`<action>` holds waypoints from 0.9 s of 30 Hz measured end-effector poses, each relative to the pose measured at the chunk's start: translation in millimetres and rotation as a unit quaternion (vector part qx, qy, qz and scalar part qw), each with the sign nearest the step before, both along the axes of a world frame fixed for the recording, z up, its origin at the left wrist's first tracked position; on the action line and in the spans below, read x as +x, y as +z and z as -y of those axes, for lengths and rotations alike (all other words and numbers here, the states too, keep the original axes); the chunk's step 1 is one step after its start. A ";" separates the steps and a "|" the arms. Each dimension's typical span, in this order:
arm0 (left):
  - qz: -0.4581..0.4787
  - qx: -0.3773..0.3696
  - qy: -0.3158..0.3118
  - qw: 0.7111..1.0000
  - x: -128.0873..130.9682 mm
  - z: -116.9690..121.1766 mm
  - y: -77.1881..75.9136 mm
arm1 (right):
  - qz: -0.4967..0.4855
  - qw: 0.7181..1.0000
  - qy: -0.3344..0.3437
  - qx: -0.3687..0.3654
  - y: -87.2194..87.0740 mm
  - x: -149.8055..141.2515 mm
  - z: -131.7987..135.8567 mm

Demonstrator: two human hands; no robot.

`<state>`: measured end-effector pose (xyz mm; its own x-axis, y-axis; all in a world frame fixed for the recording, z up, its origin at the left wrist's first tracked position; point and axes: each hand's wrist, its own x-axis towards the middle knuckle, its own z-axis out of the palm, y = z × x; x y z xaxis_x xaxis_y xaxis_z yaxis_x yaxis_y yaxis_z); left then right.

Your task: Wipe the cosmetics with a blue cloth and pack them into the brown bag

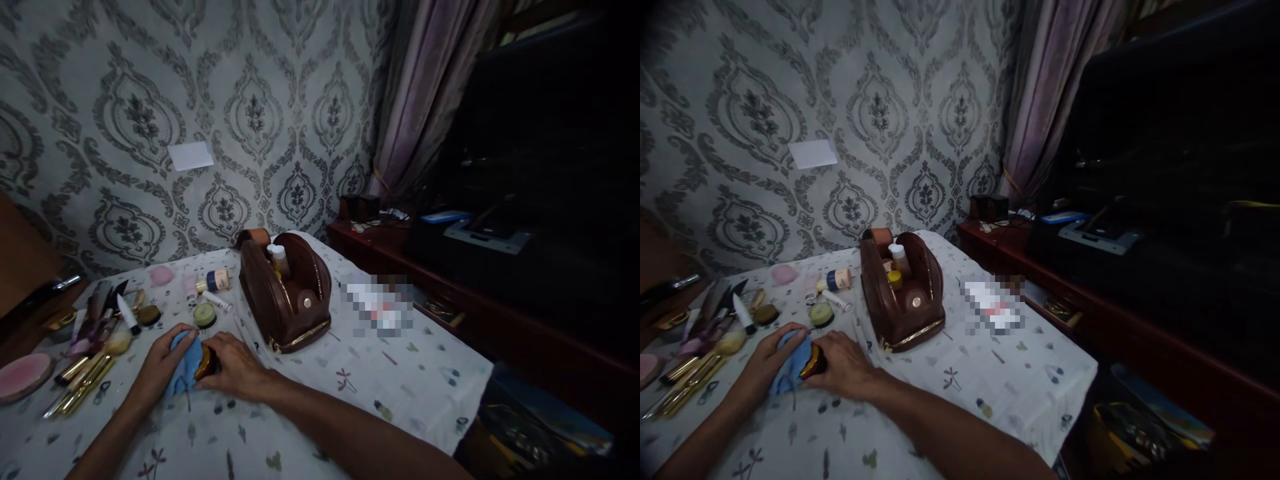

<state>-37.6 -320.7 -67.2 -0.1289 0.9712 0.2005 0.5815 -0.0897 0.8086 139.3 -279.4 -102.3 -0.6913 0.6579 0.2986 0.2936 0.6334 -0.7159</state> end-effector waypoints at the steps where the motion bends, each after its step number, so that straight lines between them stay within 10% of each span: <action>1: -0.022 -0.008 -0.023 0.999 -0.2 1.1 0.6 | -0.002 1.000 -0.001 0.001 -1.2 -0.5 -0.6; 6: -0.104 -0.030 -0.091 0.990 -1.5 3.5 -3.4 | -0.023 1.000 0.001 0.012 -6.5 -2.2 -3.5; 18: -0.037 0.016 -0.023 0.999 -4.4 -4.1 -7.2 | -0.054 0.998 0.010 -0.008 -4.9 -1.3 -4.5; 27: 0.150 -0.015 0.049 0.987 1.9 1.0 -8.3 | -0.179 0.962 0.030 -0.204 -11.5 -3.0 -10.2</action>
<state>-35.6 -321.7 -75.5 -0.2709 0.9563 0.1101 0.3206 -0.0182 0.9470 136.3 -269.2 -113.7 -0.6322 0.7334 0.2498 -0.0461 0.2863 -0.9570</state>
